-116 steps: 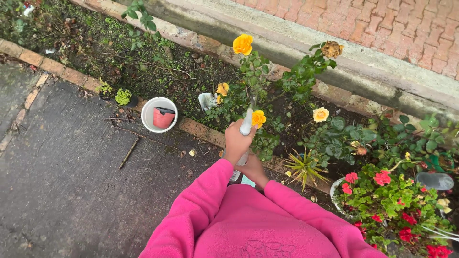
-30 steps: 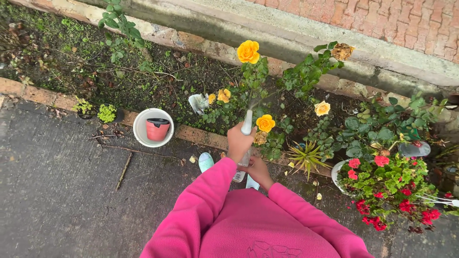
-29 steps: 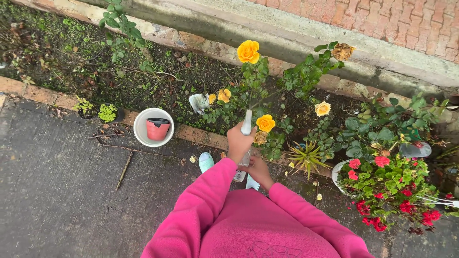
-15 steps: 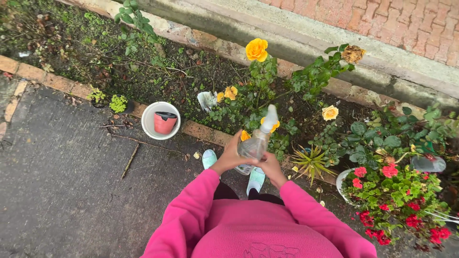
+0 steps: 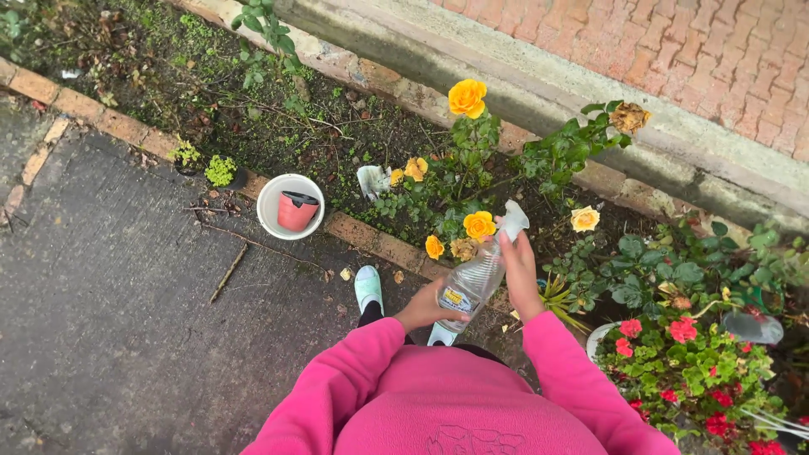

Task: The recorder uses a spray bottle to apply water or treatment to rose bushes and other potted flowers in an outdoor garden.

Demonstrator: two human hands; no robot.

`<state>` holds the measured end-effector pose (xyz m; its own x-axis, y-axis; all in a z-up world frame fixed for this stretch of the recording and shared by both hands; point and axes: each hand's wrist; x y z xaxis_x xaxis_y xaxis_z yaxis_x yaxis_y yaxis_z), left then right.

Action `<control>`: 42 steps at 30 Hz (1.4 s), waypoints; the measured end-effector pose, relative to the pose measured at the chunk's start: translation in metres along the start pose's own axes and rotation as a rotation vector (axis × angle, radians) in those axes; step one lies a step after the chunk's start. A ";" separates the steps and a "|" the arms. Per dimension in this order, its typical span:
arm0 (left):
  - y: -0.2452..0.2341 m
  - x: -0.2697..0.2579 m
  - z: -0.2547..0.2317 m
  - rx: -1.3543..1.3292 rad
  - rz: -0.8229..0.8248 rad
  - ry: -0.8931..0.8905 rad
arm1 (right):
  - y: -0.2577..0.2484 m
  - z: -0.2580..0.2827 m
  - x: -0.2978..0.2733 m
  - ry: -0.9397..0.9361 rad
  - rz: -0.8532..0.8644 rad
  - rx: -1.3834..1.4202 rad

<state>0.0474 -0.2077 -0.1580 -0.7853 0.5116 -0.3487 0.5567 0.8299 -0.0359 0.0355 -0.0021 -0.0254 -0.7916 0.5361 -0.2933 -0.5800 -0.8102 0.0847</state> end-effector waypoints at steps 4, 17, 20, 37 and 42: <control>0.025 0.005 0.012 -0.227 0.025 -0.065 | 0.004 -0.022 0.016 -0.032 0.018 0.001; 0.050 -0.017 0.025 -0.243 -0.014 -0.037 | -0.026 -0.089 0.028 -0.028 0.051 -0.057; 0.051 -0.023 0.023 -0.243 -0.057 -0.071 | -0.009 -0.061 0.012 -0.010 0.064 -0.087; 0.008 -0.024 0.031 -0.204 -0.058 -0.148 | 0.034 -0.086 0.016 -0.089 0.074 -0.105; -0.018 -0.017 0.032 -0.245 0.078 -0.115 | 0.042 -0.112 0.025 0.008 0.025 -0.113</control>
<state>0.0593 -0.2381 -0.1818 -0.6988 0.5592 -0.4461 0.5210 0.8252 0.2183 0.0129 -0.0488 -0.1357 -0.8038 0.5136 -0.3004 -0.5343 -0.8452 -0.0155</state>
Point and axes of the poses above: each hand's wrist, its own x-axis towards the middle knuckle, its own y-axis out of the palm, z = x × y, and after that the axes turned 14 degrees about -z, right-handed
